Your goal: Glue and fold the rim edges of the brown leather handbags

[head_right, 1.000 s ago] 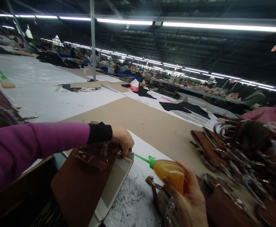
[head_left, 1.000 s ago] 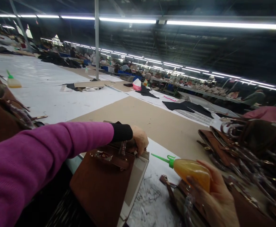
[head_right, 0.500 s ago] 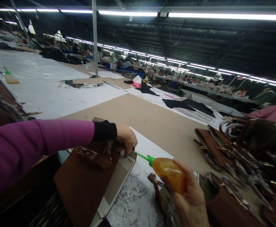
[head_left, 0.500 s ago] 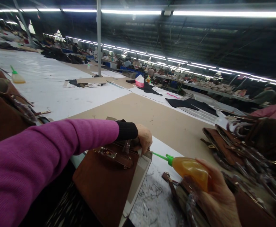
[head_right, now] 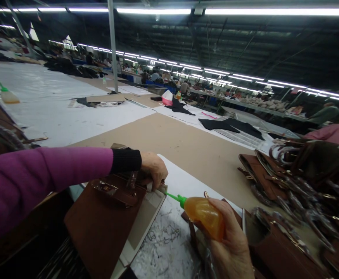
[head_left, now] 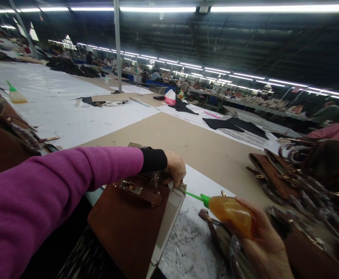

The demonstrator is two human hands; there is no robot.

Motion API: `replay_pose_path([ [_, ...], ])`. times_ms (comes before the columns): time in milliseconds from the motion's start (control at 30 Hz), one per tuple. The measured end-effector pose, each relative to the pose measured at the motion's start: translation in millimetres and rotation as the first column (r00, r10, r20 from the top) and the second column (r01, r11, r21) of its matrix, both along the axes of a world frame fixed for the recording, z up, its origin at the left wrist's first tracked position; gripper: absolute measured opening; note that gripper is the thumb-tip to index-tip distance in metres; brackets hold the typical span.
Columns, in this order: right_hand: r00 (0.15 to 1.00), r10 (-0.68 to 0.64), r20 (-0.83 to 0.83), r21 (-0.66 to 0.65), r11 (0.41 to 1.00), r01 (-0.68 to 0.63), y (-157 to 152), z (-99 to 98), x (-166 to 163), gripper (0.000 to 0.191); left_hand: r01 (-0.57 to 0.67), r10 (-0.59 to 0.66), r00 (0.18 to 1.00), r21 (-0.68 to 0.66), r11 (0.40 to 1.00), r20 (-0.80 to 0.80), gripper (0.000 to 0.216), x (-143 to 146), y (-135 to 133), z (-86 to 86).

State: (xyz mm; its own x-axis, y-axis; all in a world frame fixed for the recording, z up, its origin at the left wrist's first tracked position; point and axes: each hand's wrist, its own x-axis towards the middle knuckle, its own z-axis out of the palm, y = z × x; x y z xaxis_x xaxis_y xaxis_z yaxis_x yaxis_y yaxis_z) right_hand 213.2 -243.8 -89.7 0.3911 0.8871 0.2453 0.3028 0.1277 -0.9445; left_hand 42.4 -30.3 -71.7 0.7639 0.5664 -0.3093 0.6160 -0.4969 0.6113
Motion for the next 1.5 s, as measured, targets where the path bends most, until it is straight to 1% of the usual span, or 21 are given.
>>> replay_pose_path([
  [67,1.0,-0.003,-0.015,-0.008,1.0,0.003,0,3.3,0,0.051,0.026,-0.028,0.996,-0.027,0.999,-0.084,0.018,-1,-2,2.1],
  [133,1.0,-0.004,-0.026,0.0,1.0,0.004,2,7.0,-1,0.053,0.063,-0.076,0.975,-0.068,0.996,-0.211,0.019,0,-5,8.2],
  [233,0.999,0.004,-0.045,-0.001,1.0,-0.004,6,8.7,-2,0.052,0.126,-0.169,0.9,-0.131,0.983,-0.402,0.023,0,-12,20.2],
  [300,0.999,0.011,-0.042,0.011,1.0,-0.01,7,6.9,-3,0.051,0.133,-0.179,0.872,-0.131,0.982,-0.456,0.026,0,-15,26.6],
  [367,0.999,0.015,-0.039,0.013,1.0,-0.015,6,3.5,-3,0.05,0.137,-0.169,0.881,-0.103,0.985,-0.443,0.026,0,-17,30.0],
  [400,0.999,0.018,-0.037,0.002,1.0,-0.018,4,1.5,-2,0.049,0.152,-0.182,0.872,-0.102,0.983,-0.455,0.026,0,-18,30.5],
  [467,0.999,0.029,-0.035,-0.045,0.999,-0.031,2,-2.8,1,0.05,0.184,-0.215,0.848,-0.111,0.977,-0.484,0.027,0,-18,29.8],
  [500,0.999,0.041,-0.03,-0.067,0.997,-0.043,1,-5.0,4,0.051,0.185,-0.213,0.851,-0.105,0.977,-0.48,0.027,1,-17,28.8],
  [567,0.998,0.059,-0.018,-0.09,0.994,-0.061,1,-9.2,10,0.054,0.161,-0.17,0.882,-0.059,0.985,-0.44,0.026,1,-17,27.0],
  [633,0.998,0.064,-0.01,-0.08,0.995,-0.065,3,-12.5,16,0.056,0.147,-0.148,0.9,-0.033,0.989,-0.411,0.026,2,-18,26.6],
  [700,0.998,0.058,-0.006,-0.072,0.996,-0.059,5,-14.5,19,0.056,0.156,-0.164,0.868,-0.056,0.986,-0.468,0.025,2,-19,28.4],
  [767,0.999,0.052,0.005,-0.077,0.996,-0.051,7,-15.6,20,0.057,0.139,-0.159,0.837,-0.078,0.987,-0.524,0.024,3,-22,31.4],
  [833,0.999,0.05,0.008,-0.087,0.995,-0.049,7,-16.5,20,0.058,0.107,-0.131,0.834,-0.077,0.991,-0.536,0.023,3,-24,33.6],
  [933,0.998,0.065,-0.002,-0.1,0.993,-0.064,6,-18.6,20,0.058,0.06,-0.073,0.877,-0.041,0.997,-0.475,0.023,2,-24,32.0],
  [1033,0.997,0.08,-0.016,-0.123,0.989,-0.081,2,-21.2,21,0.058,-0.011,0.01,0.938,-0.002,1.0,-0.346,0.02,2,-20,26.4],
  [1100,0.997,0.082,-0.013,-0.145,0.986,-0.083,-2,-23.0,20,0.058,-0.047,0.045,0.957,0.002,0.999,-0.286,0.019,1,-18,23.4],
  [1167,0.996,0.092,-0.014,-0.165,0.982,-0.093,-5,-25.2,20,0.058,-0.015,0.01,0.948,-0.014,1.0,-0.317,0.018,1,-17,22.3],
  [1267,0.995,0.091,-0.025,-0.167,0.981,-0.094,-10,-29.5,22,0.059,0.114,-0.129,0.885,-0.062,0.992,-0.447,0.02,1,-17,22.4],
  [1300,0.996,0.089,-0.02,-0.167,0.982,-0.091,-11,-31.2,23,0.059,0.138,-0.155,0.869,-0.071,0.988,-0.469,0.021,1,-16,22.2],
  [1433,0.995,0.099,0.017,-0.197,0.976,-0.094,-14,-37.1,26,0.059,0.137,-0.148,0.871,-0.057,0.989,-0.469,0.021,1,-13,18.0],
  [1500,0.994,0.112,0.017,-0.194,0.975,-0.106,-16,-39.1,26,0.057,0.204,-0.205,0.838,-0.057,0.977,-0.505,0.019,0,-12,15.7],
])
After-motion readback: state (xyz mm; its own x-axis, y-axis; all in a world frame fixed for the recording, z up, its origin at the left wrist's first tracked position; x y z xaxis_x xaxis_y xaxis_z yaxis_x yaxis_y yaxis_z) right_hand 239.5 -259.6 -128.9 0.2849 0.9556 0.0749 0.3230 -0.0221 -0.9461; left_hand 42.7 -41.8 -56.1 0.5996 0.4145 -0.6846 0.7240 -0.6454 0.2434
